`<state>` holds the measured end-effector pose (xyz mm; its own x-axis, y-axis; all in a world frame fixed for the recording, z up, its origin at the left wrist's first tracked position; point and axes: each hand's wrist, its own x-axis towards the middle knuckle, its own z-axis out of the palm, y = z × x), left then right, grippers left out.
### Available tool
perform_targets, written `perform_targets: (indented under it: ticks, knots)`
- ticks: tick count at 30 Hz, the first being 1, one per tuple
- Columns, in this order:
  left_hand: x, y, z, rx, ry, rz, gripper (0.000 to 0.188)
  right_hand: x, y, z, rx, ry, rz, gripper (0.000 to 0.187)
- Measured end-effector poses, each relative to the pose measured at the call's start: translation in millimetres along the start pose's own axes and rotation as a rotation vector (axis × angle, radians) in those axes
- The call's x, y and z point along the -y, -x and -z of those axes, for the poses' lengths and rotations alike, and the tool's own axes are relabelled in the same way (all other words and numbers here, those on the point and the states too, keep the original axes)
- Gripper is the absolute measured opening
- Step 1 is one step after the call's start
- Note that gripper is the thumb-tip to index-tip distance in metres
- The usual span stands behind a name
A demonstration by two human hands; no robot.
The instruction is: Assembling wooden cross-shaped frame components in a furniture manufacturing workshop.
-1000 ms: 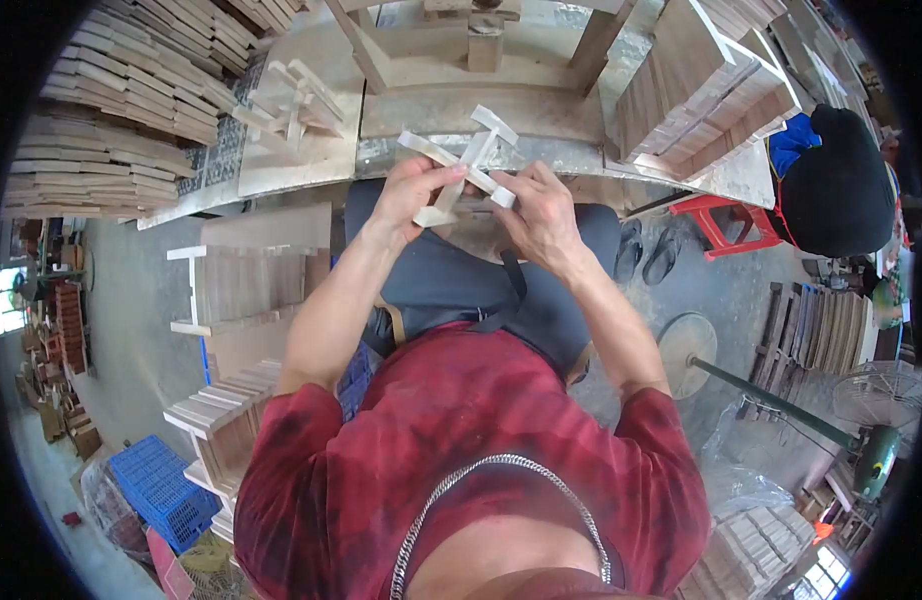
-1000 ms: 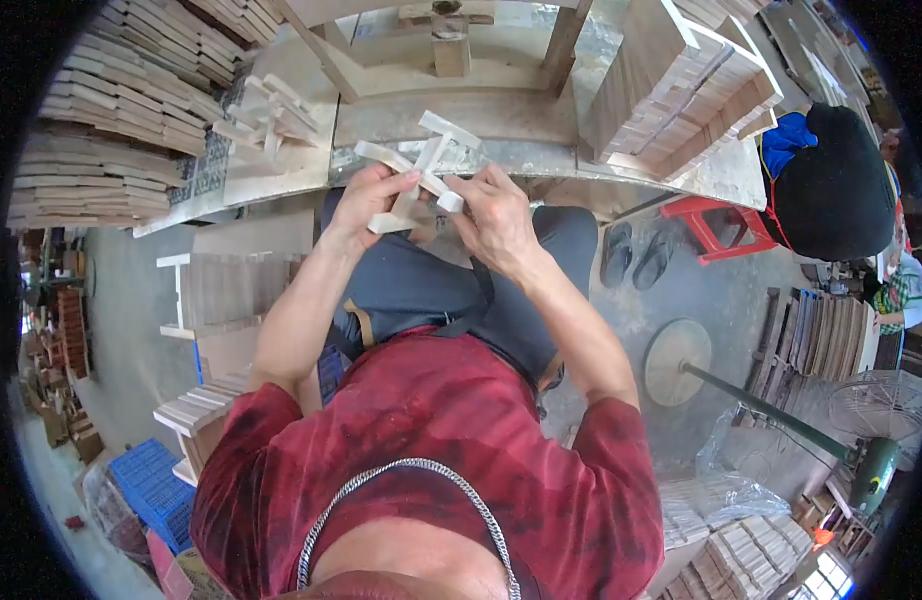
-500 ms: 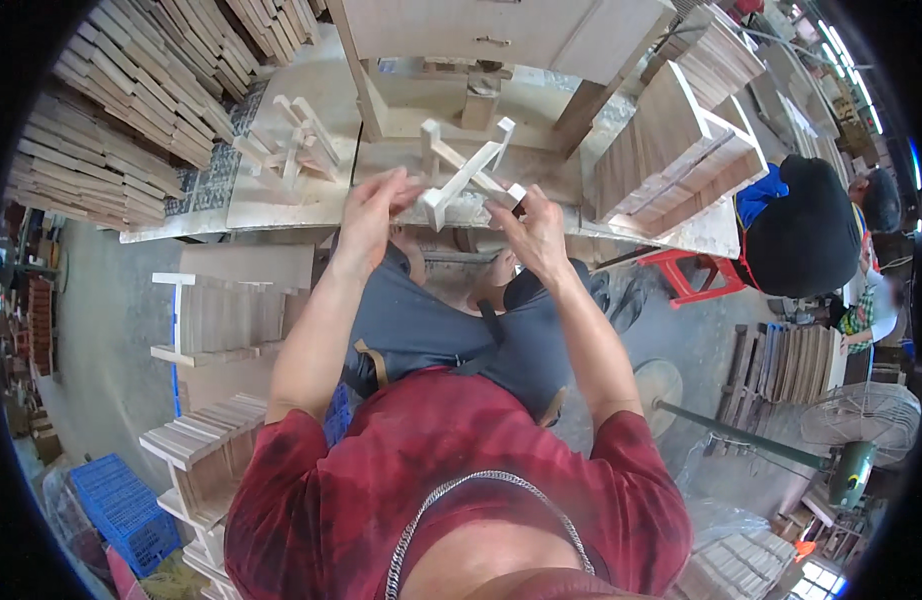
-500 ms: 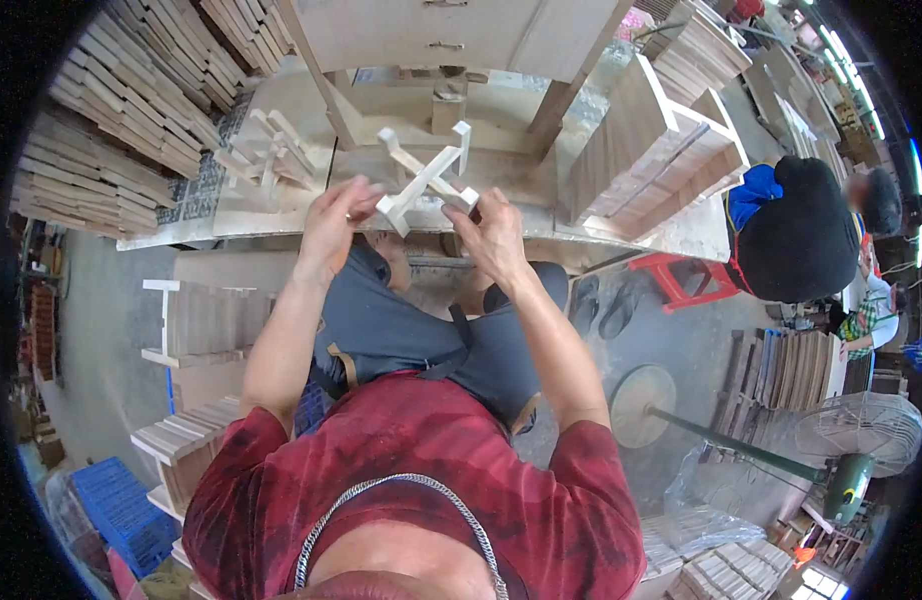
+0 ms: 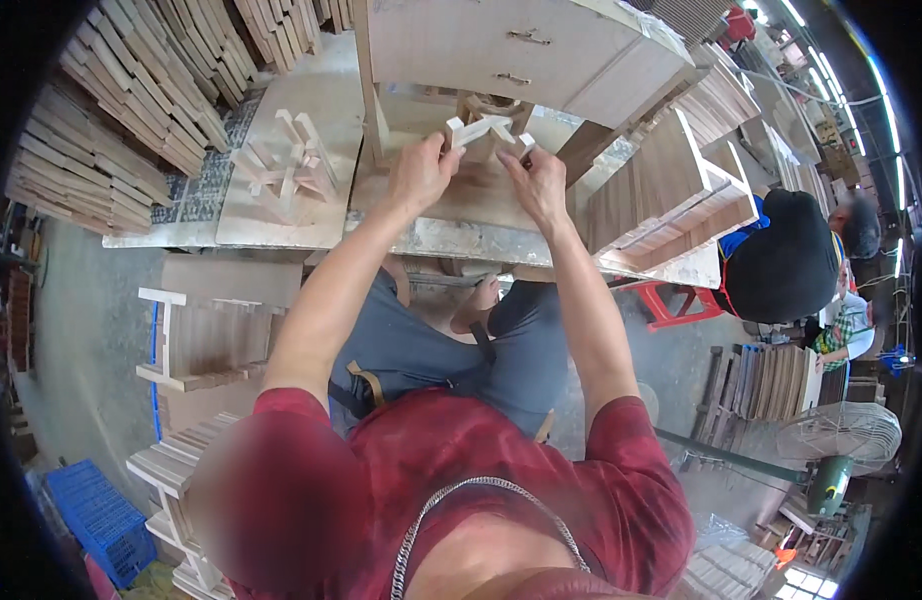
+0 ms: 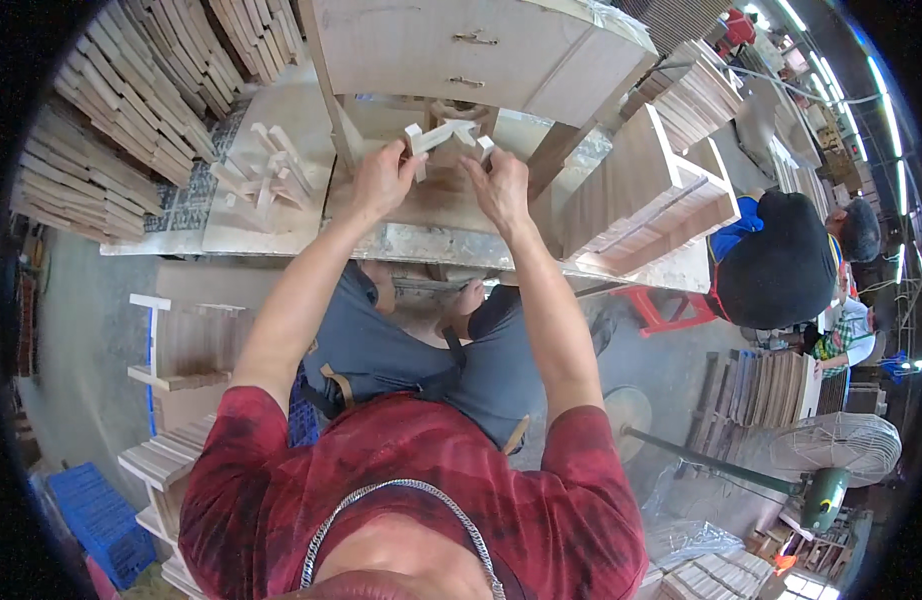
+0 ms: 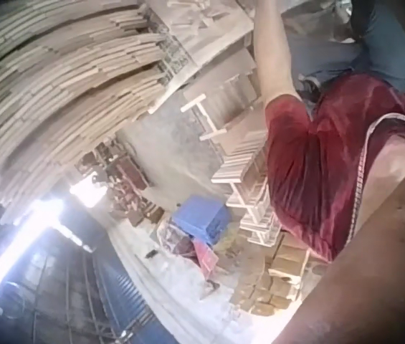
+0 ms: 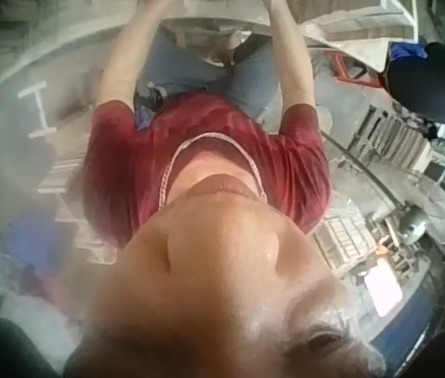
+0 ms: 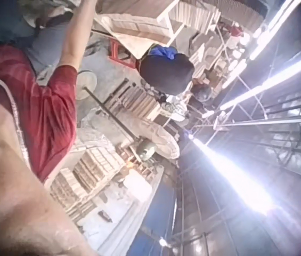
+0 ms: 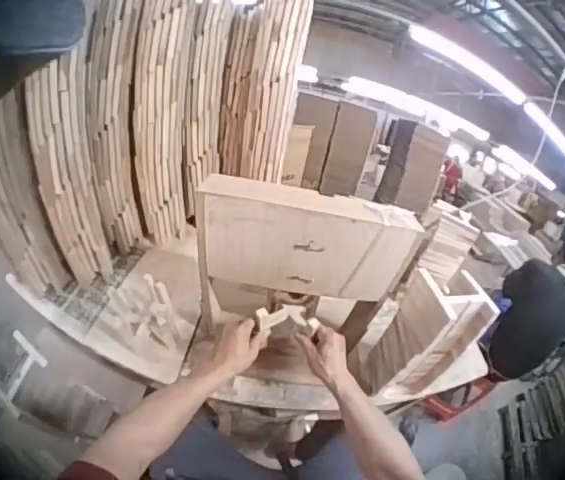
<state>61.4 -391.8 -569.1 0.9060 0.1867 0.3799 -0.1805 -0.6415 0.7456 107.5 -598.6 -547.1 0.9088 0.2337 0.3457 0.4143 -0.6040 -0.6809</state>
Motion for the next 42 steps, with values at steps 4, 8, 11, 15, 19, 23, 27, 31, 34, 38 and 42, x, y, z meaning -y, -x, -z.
perform_targets:
  ticks: [4, 8, 11, 15, 19, 23, 27, 31, 34, 38, 42]
  knots:
    - [1.4, -25.6, -7.8, 0.049, -0.026, -0.003, 0.029, -2.6, -25.9, 1.7, 0.071, 0.160, -0.039, 0.048]
    - [6.2, -33.4, -11.4, 0.021, -0.115, -0.016, 0.028, -3.9, -35.5, -0.3, 0.066, 0.160, -0.021, 0.048]
    - [5.6, -34.2, -11.9, 0.035, -0.071, -0.004, 0.026, -15.5, -37.6, -4.3, 0.057, 0.209, -0.032, 0.048]
    - [4.5, -32.0, -12.0, 0.064, -0.037, -0.039, 0.025, -14.4, -35.4, 2.5, 0.095, 0.239, -0.041, 0.044]
    - [1.5, -36.6, -8.4, 0.068, -0.103, -0.090, 0.028, -0.5, -31.3, 9.0, 0.112, 0.217, -0.078, 0.036]
    - [10.4, -30.2, -3.1, 0.082, -0.123, -0.094, 0.029, -10.4, -26.0, -8.3, 0.043, 0.183, 0.001, 0.046]
    - [19.6, -31.8, -11.9, 0.106, -0.196, -0.033, 0.031, -15.7, -26.3, -5.1, -0.015, 0.166, 0.074, 0.043]
    - [5.9, -30.9, -0.8, 0.117, -0.091, 0.013, 0.030, -5.1, -26.4, -0.9, 0.090, 0.131, -0.048, 0.040]
    - [-3.4, -32.0, -8.8, 0.072, -0.068, -0.020, 0.032, -19.5, -34.0, 9.4, 0.122, 0.168, -0.049, 0.040]
    - [5.6, -27.0, 7.7, 0.060, -0.129, -0.078, 0.033, -1.2, -30.6, 17.4, 0.228, 0.155, 0.003, 0.044]
    - [9.5, 15.2, 36.3, 0.059, -0.063, -0.160, 0.032, 15.2, 8.5, 24.9, 0.373, 0.153, 0.047, 0.037]
